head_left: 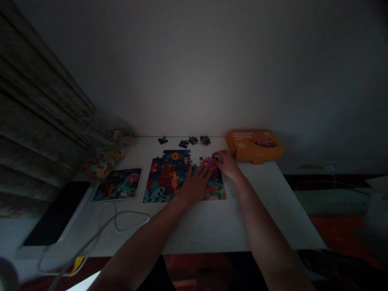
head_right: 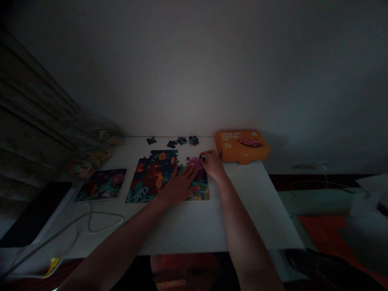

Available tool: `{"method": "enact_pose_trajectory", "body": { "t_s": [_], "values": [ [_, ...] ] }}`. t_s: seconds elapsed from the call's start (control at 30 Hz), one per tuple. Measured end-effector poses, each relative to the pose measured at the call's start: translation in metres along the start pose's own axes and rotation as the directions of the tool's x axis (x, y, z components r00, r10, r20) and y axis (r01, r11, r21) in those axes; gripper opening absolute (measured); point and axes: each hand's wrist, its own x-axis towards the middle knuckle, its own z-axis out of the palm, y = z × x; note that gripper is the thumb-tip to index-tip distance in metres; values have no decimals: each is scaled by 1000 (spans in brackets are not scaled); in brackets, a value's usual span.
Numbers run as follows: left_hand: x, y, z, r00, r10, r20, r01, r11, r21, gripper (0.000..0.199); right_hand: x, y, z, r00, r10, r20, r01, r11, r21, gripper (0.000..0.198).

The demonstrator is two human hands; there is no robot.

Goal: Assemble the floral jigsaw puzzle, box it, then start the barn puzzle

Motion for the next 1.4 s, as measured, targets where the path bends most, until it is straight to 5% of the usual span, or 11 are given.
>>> {"method": "enact_pose_trajectory", "body": {
  "t_s": [0.47,0.73,0.97,1.4],
  "values": [
    [0,-9,-3,1000,-1,-14,1,1000,-30,58,-1,-7,-1,1000,-12,24,13,999,-45,23],
    [3,-42,-20,960,-220,-173,206,974,-99,37,-5,-13,-6,999,-30,42,33,998,-60,26],
    [8,-35,-14,918,-335,-213,309,940,-147,28,-10,-29,-12,978,-114,173,141,978,-155,50],
    [18,-42,1,910,-366,-193,332,925,-187,34,-8,-30,-8,971,-119,209,166,960,-225,57]
  ]
}}
